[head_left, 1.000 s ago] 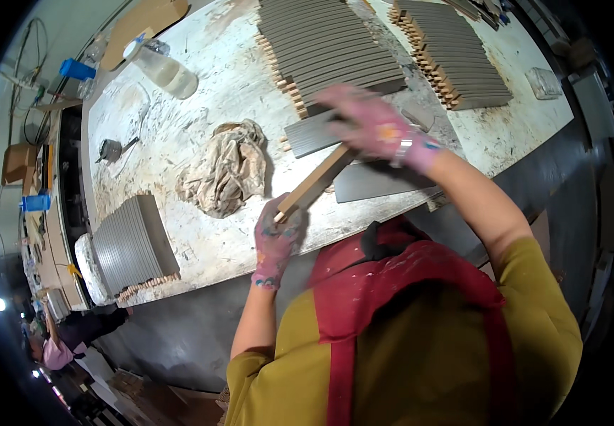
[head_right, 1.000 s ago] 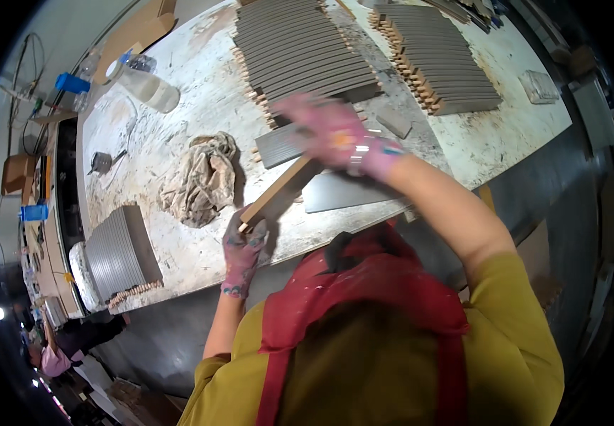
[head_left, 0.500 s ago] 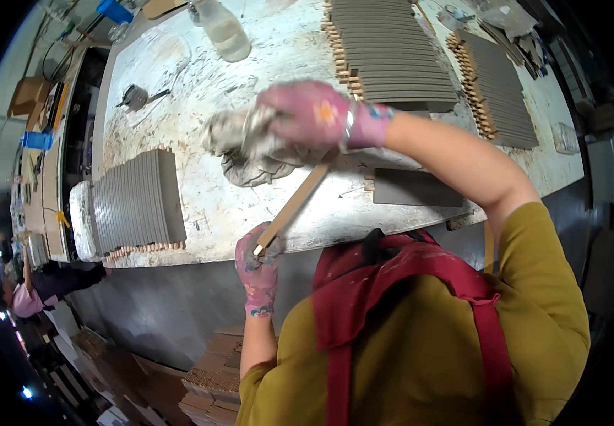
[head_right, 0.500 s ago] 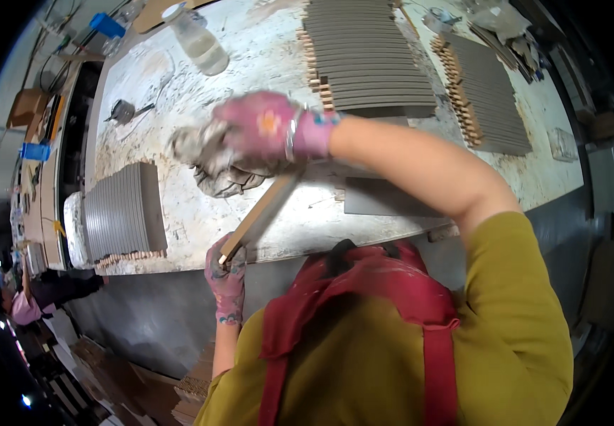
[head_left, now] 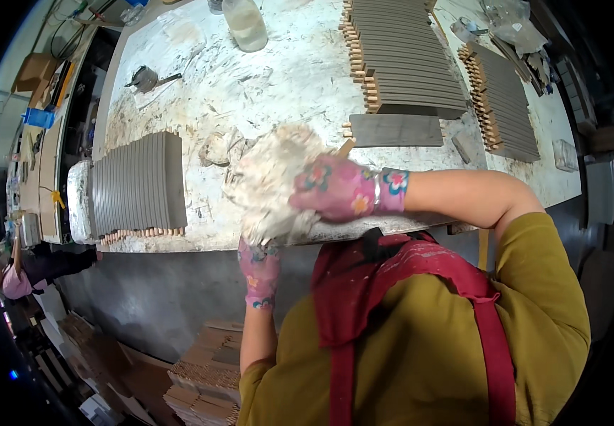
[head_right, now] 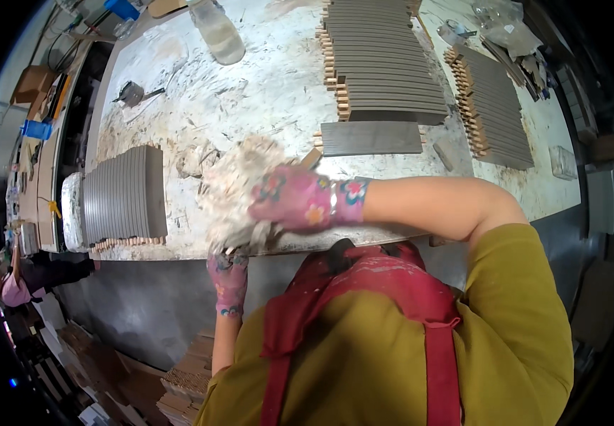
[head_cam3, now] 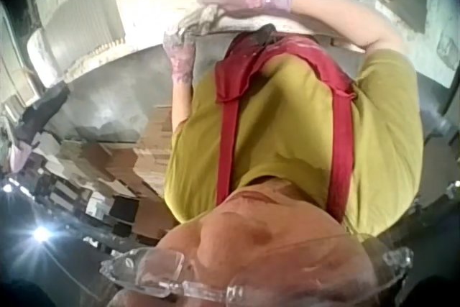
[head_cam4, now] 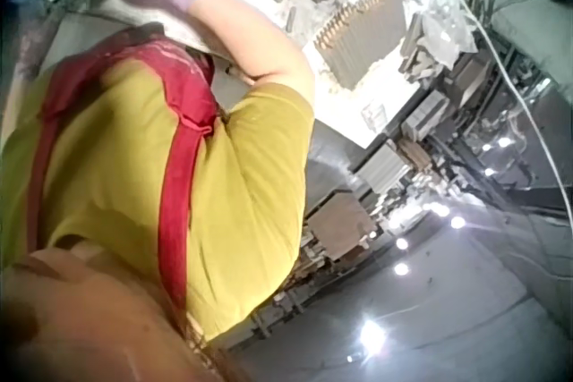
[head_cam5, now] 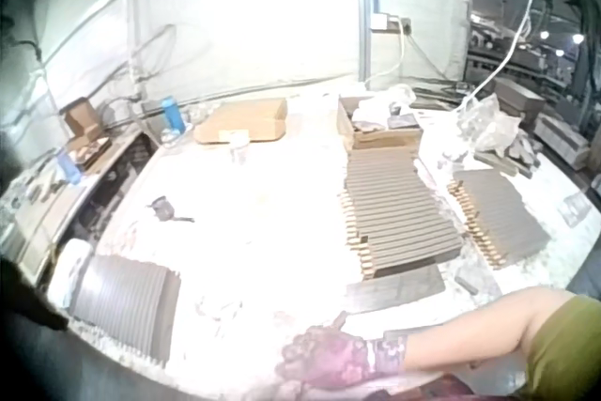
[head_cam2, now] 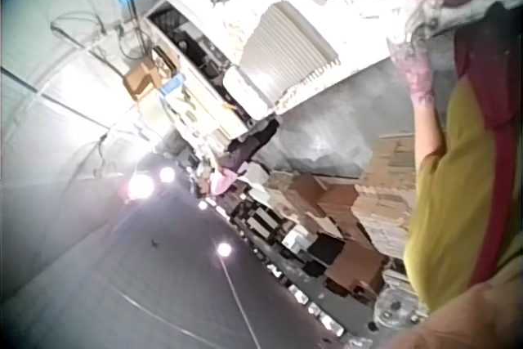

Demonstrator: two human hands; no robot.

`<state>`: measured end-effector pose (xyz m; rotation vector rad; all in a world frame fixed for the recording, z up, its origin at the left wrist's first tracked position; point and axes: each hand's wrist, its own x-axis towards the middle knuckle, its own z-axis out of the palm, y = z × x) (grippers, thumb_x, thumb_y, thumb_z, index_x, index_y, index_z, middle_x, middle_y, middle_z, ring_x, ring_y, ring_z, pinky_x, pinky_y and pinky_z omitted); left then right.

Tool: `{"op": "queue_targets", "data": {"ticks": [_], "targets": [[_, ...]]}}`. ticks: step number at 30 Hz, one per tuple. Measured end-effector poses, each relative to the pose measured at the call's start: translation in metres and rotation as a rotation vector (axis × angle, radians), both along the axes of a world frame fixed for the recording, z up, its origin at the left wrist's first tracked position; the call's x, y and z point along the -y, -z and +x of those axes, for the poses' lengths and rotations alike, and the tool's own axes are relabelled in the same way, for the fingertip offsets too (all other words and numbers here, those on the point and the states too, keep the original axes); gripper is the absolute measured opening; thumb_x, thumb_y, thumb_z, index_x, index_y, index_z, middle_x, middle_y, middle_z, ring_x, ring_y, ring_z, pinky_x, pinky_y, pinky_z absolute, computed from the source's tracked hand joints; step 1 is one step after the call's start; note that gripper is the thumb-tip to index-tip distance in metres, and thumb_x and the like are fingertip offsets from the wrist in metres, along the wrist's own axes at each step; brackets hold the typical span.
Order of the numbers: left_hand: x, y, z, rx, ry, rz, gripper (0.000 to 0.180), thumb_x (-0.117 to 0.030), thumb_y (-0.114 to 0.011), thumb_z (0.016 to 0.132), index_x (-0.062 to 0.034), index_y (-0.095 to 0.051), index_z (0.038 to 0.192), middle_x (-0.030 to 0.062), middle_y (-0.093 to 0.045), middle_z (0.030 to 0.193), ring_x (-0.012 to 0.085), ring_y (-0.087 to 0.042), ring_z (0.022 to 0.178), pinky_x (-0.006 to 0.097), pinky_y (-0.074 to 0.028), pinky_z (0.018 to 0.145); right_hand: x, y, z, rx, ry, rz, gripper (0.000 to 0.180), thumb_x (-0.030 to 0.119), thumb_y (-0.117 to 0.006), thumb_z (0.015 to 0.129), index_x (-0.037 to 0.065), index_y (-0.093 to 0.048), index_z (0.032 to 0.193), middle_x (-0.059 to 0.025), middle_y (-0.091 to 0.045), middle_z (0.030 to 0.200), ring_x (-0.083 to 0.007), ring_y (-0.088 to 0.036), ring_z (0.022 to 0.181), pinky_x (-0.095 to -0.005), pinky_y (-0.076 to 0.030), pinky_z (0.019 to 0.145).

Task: The person uses a small grey block to polish the surfaces and ends of several wooden slats, wiping them with a cloth and then placing them in a stack.

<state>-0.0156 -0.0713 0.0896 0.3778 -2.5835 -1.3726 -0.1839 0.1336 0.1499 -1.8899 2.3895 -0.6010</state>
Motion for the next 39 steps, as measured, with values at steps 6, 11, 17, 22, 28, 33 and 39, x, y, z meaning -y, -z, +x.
{"op": "queue_targets", "data": {"ticks": [6, 11, 17, 22, 28, 33, 39], "targets": [[-0.015, -0.026, -0.016, -0.110, 0.034, -0.022, 0.026, -0.017, -0.073, 0.080, -0.0022, -0.070, 0.102, 0.0138, -0.069, 0.101, 0.0324, -0.063, 0.095, 0.040, -0.050, 0.085, -0.044, 0.017, -0.062, -0.074, 0.200, 0.029, 0.016, 0.019, -0.059, 0.081, 0.016, -0.060, 0.097, -0.0072, -0.062, 0.087, -0.0273, -0.064, 0.081, -0.0425, -0.052, 0.071], [-0.004, -0.035, -0.011, -0.160, 0.022, -0.076, 0.025, -0.013, -0.076, 0.080, -0.0028, -0.069, 0.102, 0.0129, -0.068, 0.100, 0.0287, -0.064, 0.094, 0.037, -0.051, 0.081, -0.052, -0.013, -0.137, -0.039, 0.450, 0.519, 0.033, 0.026, -0.061, 0.087, 0.016, -0.059, 0.119, -0.0133, -0.065, 0.098, -0.0328, -0.065, 0.094, -0.0442, -0.054, 0.077], [0.013, -0.042, 0.000, -0.112, 0.023, -0.057, 0.030, -0.013, -0.074, 0.085, 0.0006, -0.065, 0.111, 0.0114, -0.066, 0.103, 0.0216, -0.063, 0.093, 0.031, -0.050, 0.083, -0.020, -0.065, -0.090, -0.164, 0.376, -0.220, 0.054, 0.021, -0.059, 0.084, 0.016, -0.049, 0.137, -0.0137, -0.057, 0.123, -0.0301, -0.059, 0.109, -0.0428, -0.050, 0.093], [0.033, -0.018, 0.011, 0.005, -0.247, 0.666, 0.036, 0.005, -0.066, 0.083, 0.0012, -0.057, 0.118, 0.0033, -0.063, 0.096, 0.0109, -0.059, 0.086, 0.024, -0.047, 0.077, -0.061, -0.031, 0.015, -0.046, 0.254, 0.003, 0.090, 0.035, -0.074, 0.075, 0.018, -0.031, 0.152, -0.0156, -0.036, 0.152, -0.0333, -0.034, 0.142, -0.0572, -0.024, 0.114], [0.015, -0.021, -0.020, 0.464, 0.110, 0.824, 0.036, -0.004, -0.064, 0.084, 0.0008, -0.055, 0.119, 0.0043, -0.063, 0.104, 0.0119, -0.061, 0.088, 0.024, -0.049, 0.082, -0.092, -0.035, 0.055, 0.054, 0.349, 0.516, 0.081, 0.040, -0.063, 0.084, 0.013, -0.027, 0.151, -0.0103, -0.045, 0.145, -0.0260, -0.043, 0.134, -0.0478, -0.034, 0.105], [-0.078, -0.046, -0.094, 0.274, 0.408, 0.389, 0.031, -0.014, -0.067, 0.092, 0.0011, -0.061, 0.118, 0.0169, -0.063, 0.115, 0.0202, -0.064, 0.103, 0.029, -0.054, 0.084, -0.202, -0.016, 0.081, 0.376, 0.722, 0.323, 0.086, 0.028, -0.079, 0.071, 0.012, -0.038, 0.145, -0.0080, -0.049, 0.139, -0.0271, -0.047, 0.128, -0.0472, -0.035, 0.104], [-0.177, -0.069, -0.133, -0.259, 1.102, -0.527, 0.067, -0.028, -0.076, 0.078, -0.0036, -0.050, 0.134, 0.0170, -0.053, 0.131, 0.0346, -0.049, 0.121, 0.044, -0.042, 0.102, -0.234, 0.003, 0.089, 0.239, 0.891, 0.367, 0.089, 0.030, -0.082, 0.067, 0.013, -0.040, 0.144, -0.0125, -0.049, 0.137, -0.0297, -0.047, 0.129, -0.0458, -0.034, 0.106]]}}
